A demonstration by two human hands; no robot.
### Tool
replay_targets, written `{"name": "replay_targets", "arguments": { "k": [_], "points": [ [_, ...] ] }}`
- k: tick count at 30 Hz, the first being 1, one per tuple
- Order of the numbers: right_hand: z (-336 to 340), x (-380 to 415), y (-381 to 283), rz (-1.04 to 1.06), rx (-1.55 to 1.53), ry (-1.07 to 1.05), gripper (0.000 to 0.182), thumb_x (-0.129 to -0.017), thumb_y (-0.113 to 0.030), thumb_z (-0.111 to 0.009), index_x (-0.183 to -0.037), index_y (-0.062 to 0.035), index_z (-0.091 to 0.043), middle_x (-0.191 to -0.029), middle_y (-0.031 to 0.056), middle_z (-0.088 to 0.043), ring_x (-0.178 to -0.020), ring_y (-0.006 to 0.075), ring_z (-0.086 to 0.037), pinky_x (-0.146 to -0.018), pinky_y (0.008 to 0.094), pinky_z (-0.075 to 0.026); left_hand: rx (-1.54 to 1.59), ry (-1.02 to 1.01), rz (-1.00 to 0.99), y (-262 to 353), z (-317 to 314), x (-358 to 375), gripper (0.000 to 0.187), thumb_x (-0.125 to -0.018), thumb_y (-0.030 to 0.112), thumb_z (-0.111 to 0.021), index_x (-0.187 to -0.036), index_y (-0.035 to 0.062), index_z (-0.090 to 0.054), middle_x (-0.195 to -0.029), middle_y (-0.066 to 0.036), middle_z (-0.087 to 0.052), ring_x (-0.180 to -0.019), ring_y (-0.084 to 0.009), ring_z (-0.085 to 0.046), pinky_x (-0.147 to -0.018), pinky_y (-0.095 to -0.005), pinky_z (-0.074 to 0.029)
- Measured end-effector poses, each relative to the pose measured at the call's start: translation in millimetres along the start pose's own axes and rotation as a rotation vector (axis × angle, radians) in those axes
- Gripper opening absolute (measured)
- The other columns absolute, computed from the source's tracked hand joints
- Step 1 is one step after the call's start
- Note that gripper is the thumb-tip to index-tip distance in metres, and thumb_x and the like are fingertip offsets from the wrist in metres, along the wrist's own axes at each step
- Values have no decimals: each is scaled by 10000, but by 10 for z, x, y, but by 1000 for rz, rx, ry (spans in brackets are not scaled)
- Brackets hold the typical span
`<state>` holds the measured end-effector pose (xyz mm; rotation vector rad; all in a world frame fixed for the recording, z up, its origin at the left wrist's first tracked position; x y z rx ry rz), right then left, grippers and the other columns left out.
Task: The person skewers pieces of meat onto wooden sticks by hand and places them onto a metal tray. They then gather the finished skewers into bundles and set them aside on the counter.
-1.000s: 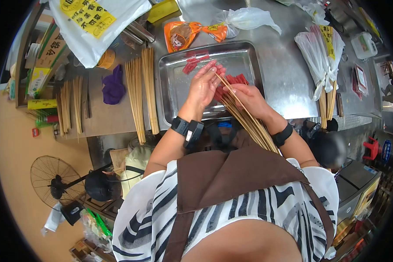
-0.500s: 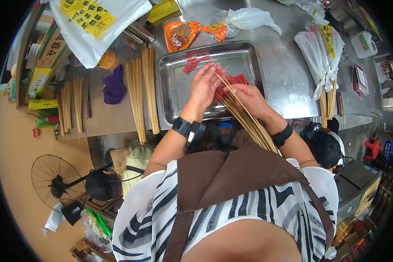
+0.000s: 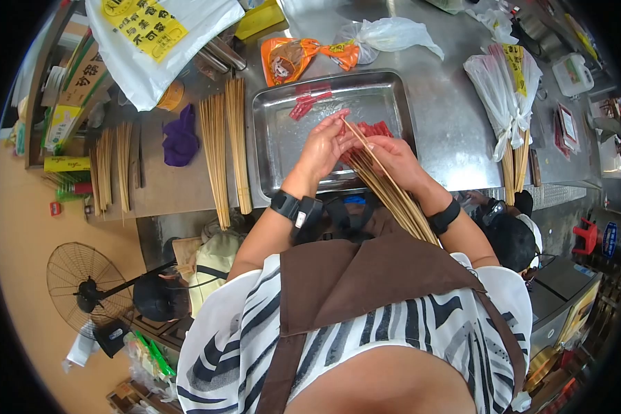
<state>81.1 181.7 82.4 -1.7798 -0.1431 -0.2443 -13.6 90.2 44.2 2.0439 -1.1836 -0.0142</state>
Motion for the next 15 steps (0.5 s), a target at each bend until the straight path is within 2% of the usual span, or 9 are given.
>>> {"name": "replay_targets", "arguments": {
  "k": [1, 3, 9, 15],
  "points": [
    [-6, -17, 62, 0, 1, -1, 255, -919, -179, -437, -1029, -6, -588, -859, 6, -590, -764, 55, -519, -666, 203, -432, 0, 0, -1, 0, -1, -29, 275, -913, 105, -423, -1171, 11, -429, -967, -131, -567, -909, -242, -590, -788, -343, -497],
    [-1, -60, 167, 30, -6, 17, 255, -916, -184, -444, -1014, -1, -593, -846, 9, -588, -761, 57, -513, -669, 206, -429, 149, 67, -7, -5, 18, -80, 268, -910, 91, -418, -1166, 12, -398, -1058, -170, -514, -1067, -314, -509, -883, -381, -457],
    [-21, -48, 138, 78, 20, 13, 261, -914, -187, -444, -1017, 6, -587, -839, 14, -590, -762, 65, -516, -673, 218, -432, 211, 52, -92, -6, -58, -130, 227, -914, 84, -409, -1128, 10, -404, -1097, -181, -490, -1083, -306, -499, -923, -379, -439],
    [-25, -41, 130, 34, 32, 7, 259, -916, -186, -438, -1003, 12, -581, -825, 9, -583, -752, 68, -509, -665, 219, -430, 212, 44, -161, -9, -60, -114, 212, -916, 67, -397, -1121, 15, -393, -1066, -180, -486, -1052, -310, -522, -895, -383, -458]
  ]
}}
Point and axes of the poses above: each hand's wrist, its own x-axis away from the middle knuckle, its own z-axis out of the back of the hand, y = z × x, the point moved 6 cm from there along -x, towards the middle knuckle
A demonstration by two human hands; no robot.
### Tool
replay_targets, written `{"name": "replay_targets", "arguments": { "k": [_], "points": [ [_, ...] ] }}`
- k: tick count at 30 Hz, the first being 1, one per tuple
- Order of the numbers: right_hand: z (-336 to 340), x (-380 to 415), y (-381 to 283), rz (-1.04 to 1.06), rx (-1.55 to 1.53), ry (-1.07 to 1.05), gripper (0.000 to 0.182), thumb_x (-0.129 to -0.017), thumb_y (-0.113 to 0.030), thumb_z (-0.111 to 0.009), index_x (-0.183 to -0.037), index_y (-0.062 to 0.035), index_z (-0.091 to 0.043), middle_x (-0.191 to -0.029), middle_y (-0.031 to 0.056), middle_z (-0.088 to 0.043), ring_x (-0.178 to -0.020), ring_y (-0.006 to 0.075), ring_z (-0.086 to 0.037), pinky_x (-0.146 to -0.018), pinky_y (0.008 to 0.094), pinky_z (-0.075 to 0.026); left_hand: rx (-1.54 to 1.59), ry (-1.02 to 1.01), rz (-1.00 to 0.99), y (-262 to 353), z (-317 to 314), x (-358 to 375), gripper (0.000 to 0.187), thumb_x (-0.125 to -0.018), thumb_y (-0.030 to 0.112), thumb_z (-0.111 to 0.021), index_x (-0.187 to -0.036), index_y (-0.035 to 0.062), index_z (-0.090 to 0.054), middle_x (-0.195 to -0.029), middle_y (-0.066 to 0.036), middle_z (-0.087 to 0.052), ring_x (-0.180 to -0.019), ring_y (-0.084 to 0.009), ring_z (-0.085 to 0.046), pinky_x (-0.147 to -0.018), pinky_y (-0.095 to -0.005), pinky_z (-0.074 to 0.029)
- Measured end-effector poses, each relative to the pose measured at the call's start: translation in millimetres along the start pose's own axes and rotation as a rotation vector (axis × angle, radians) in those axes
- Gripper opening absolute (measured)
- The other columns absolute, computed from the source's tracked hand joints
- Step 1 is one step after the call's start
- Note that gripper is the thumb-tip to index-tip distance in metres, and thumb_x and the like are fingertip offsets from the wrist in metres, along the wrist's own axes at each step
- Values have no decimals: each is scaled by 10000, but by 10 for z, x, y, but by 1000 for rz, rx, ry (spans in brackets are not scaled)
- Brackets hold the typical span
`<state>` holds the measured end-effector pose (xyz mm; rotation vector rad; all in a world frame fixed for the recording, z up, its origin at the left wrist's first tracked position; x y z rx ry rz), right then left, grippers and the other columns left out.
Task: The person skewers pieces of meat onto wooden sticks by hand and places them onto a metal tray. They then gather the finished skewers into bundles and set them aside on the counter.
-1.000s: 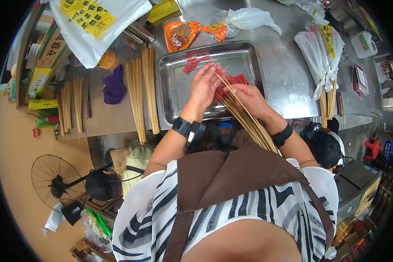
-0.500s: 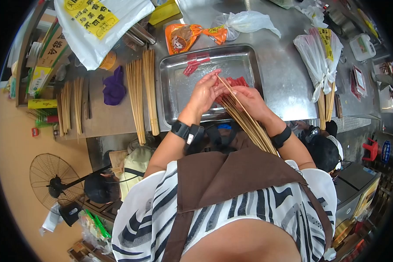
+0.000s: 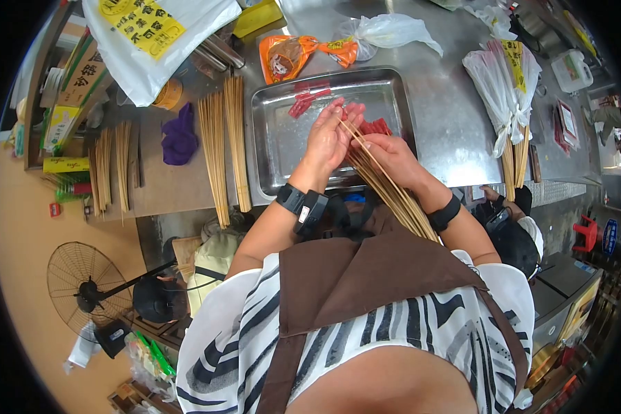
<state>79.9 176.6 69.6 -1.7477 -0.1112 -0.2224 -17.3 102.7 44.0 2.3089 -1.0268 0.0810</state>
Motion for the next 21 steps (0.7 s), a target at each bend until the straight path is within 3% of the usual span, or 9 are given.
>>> {"name": "replay_targets", "arguments": {
  "k": [21],
  "points": [
    [24, 46, -107, -44, 87, 22, 245, -908, -181, -445, -974, 7, -587, -795, 11, -580, -732, 72, -515, -647, 226, -436, -41, 67, -119, 9, -58, 20, 213, -900, 84, -460, -1101, 29, -416, -1029, -149, -525, -981, -264, -559, -847, -337, -488]
  ]
}}
Point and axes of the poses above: each hand's wrist, its own x-axis away from the middle knuckle, its own z-axis out of the back of the hand, y = z × x, the point moved 6 cm from there along -x, towards the middle knuckle
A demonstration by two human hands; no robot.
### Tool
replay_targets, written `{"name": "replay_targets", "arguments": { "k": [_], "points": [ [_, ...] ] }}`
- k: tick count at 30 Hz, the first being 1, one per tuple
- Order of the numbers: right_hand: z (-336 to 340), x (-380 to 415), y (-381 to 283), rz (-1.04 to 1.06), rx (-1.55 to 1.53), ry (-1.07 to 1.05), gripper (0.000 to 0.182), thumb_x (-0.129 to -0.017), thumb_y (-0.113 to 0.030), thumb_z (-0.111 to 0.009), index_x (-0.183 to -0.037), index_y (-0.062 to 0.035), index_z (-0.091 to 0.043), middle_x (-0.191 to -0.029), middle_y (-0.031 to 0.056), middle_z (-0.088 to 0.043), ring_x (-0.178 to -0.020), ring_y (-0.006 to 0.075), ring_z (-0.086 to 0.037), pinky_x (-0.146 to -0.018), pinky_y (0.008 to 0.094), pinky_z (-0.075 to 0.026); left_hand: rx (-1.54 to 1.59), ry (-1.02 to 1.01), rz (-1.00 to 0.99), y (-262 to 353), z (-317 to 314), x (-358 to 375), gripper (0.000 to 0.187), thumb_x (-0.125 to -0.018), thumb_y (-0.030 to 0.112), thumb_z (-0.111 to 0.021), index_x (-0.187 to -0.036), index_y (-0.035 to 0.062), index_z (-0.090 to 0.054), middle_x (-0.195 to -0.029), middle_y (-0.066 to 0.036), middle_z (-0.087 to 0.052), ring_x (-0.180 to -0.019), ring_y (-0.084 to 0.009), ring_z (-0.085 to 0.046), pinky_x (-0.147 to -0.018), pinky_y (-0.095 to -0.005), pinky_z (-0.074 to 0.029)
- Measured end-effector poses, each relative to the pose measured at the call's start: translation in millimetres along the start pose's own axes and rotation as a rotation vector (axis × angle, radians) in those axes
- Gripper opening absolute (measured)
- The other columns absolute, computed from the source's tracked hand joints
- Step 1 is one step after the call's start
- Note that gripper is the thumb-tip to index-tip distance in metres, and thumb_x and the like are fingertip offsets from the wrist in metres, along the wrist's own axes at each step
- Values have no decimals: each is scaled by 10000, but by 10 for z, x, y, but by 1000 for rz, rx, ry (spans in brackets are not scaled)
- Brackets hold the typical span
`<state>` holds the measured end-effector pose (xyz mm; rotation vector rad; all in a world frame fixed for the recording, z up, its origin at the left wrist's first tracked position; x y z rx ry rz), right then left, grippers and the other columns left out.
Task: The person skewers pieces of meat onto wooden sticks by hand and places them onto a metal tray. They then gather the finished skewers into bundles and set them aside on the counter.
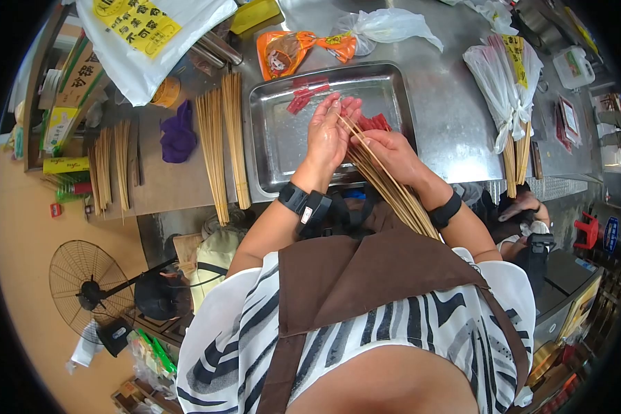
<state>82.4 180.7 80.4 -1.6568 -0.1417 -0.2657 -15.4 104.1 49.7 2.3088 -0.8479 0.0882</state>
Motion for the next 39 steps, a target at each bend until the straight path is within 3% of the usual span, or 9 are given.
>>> {"name": "replay_targets", "arguments": {
  "k": [12, 28, 35, 37, 38, 39],
  "points": [
    [21, -17, 23, 9, 22, 38, 249, -906, -192, -445, -918, 13, -585, -737, 14, -560, -675, 72, -489, -593, 241, -417, -97, 36, -11, -92, -30, 69, 189, -908, 156, -472, -1054, 38, -460, -928, -115, -563, -888, -233, -597, -778, -326, -513],
    [88, -49, 86, 51, 70, 137, 219, -891, -183, -475, -873, -4, -600, -683, 8, -548, -624, 74, -468, -560, 244, -404, -78, -26, -21, -183, -153, 153, 209, -901, 184, -490, -1036, 27, -463, -928, -123, -561, -882, -243, -586, -775, -333, -503],
    [100, 1, 68, 58, -176, 164, 199, -876, -176, -509, -945, -18, -607, -684, -16, -541, -627, 42, -488, -570, 191, -393, -264, 35, 18, -61, 60, 155, 204, -897, 145, -491, -1042, 1, -505, -893, -100, -591, -795, -176, -608, -695, -266, -519],
    [82, 22, 39, 118, -113, 178, 174, -850, -155, -545, -935, -16, -604, -761, 1, -553, -705, 66, -512, -622, 207, -418, -439, 12, 33, -25, 117, 145, 187, -889, 143, -512, -1027, 18, -523, -881, -77, -598, -785, -139, -587, -687, -253, -500],
    [74, 36, -58, 242, 87, 169, 167, -811, -134, -586, -923, -11, -601, -914, 48, -551, -830, 115, -530, -695, 243, -440, -437, 16, 29, -13, 141, 142, 187, -889, 143, -512, -1027, 18, -523, -881, -77, -598, -785, -139, -587, -687, -253, -500],
    [82, 37, -55, 242, 88, 164, 167, -811, -134, -586, -923, -11, -601, -914, 48, -551, -830, 115, -530, -695, 243, -440, -468, 9, 39, -2, 137, 146, 180, -886, 144, -518, -1017, 23, -542, -870, -64, -601, -778, -128, -583, -669, -245, -493]
  ]
}}
Point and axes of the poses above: each hand's wrist, its own x-axis away from the middle knuckle, its own z-axis out of the back of the hand, y = z × x, the point moved 6 cm from there along -x, towards the middle knuckle
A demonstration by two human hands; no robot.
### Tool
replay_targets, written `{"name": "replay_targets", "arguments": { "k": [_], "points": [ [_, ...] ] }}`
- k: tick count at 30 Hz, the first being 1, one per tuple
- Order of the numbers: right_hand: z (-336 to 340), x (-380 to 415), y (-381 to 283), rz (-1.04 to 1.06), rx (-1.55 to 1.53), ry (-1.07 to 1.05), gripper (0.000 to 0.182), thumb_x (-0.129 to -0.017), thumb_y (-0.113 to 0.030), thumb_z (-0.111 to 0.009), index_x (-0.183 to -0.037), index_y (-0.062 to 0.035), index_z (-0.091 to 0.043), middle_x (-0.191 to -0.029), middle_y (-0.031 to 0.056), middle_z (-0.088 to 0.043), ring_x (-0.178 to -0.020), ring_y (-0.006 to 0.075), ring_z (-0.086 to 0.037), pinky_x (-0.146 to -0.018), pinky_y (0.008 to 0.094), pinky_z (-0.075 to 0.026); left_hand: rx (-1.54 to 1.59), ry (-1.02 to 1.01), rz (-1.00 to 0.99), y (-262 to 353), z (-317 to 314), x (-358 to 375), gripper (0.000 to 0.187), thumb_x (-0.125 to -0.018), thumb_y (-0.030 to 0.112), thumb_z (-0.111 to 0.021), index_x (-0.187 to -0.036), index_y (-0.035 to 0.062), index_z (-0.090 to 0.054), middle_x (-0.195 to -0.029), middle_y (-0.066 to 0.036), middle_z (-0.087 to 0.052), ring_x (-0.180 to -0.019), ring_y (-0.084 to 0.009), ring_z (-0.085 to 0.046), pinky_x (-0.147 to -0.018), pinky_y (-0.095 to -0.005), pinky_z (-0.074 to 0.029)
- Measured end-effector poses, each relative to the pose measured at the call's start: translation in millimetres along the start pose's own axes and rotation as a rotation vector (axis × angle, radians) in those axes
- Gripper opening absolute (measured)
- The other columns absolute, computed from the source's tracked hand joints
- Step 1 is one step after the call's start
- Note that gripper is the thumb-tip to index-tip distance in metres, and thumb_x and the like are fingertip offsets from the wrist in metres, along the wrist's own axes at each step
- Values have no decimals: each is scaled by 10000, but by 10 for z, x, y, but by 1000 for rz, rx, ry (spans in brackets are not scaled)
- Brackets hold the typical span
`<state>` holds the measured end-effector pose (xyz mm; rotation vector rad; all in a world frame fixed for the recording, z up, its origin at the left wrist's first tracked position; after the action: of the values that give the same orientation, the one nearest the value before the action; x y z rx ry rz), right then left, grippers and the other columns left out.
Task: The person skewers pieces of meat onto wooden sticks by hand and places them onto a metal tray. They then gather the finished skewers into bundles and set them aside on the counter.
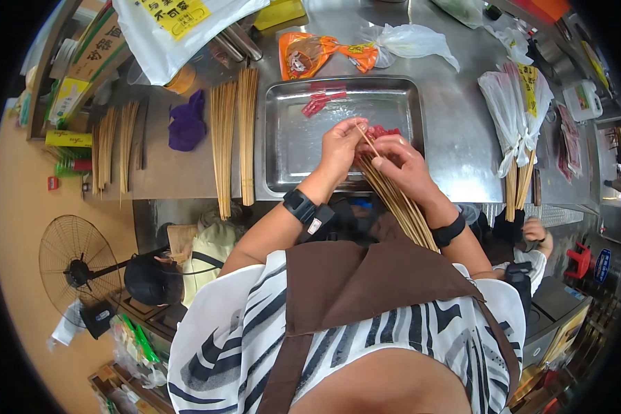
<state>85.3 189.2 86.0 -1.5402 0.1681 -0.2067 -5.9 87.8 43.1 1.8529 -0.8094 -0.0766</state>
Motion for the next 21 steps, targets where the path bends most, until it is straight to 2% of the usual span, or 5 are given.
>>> {"name": "replay_targets", "arguments": {
  "k": [8, 10, 13, 18, 21],
  "points": [
    [125, 24, -84, 176, 351, 46, 145, -740, -104, -627, -863, -27, -626, -1090, 102, -493, -1029, 237, -476, -893, 325, -372, -658, 215, -318, 43, 656, -379, 188, -844, 151, -556, -994, 44, -596, -901, -62, -610, -798, -158, -588, -676, -299, -484],
    [156, 28, -150, 203, 414, 98, 134, -737, -96, -623, -852, -26, -627, -1093, 101, -494, -1044, 245, -463, -906, 335, -361, -1375, 295, -609, 253, 616, -364, 217, -797, 99, -558, -1001, 34, -592, -1022, -142, -581, -907, -266, -573, -762, -362, -469],
    [110, 14, -310, 292, 349, 38, 116, -760, -99, -604, -844, -20, -619, -984, 85, -550, -962, 226, -506, -853, 311, -386, -1587, 258, -550, 216, 672, -542, 275, -773, 108, -549, -1037, 33, -566, -1109, -181, -528, -1003, -333, -520, -842, -391, -439],
    [17, 38, -237, -48, 178, -108, 141, -823, -137, -569, -784, -3, -593, -732, 58, -577, -719, 140, -548, -664, 272, -427, -1855, 264, -347, 158, 716, -780, 234, -778, 84, -486, -990, 18, -559, -1025, -176, -556, -925, -315, -567, -757, -399, -485],
    [23, 50, -236, -157, -52, -169, 159, -869, -136, -509, -938, -1, -558, -744, 50, -579, -590, 78, -484, -534, 216, -391, -1874, 212, -358, 123, 701, -812, 243, -774, 76, -519, -1006, 11, -552, -988, -175, -568, -882, -307, -584, -732, -375, -494]
  ]
}}
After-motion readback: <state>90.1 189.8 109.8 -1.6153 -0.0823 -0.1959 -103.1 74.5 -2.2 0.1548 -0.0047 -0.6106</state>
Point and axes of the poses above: each hand's wrist, its own x-axis away from the middle knuckle, its own z-axis out of the back of the hand, y = z × x, the point moved 6 cm from there along -x, towards the middle knuckle
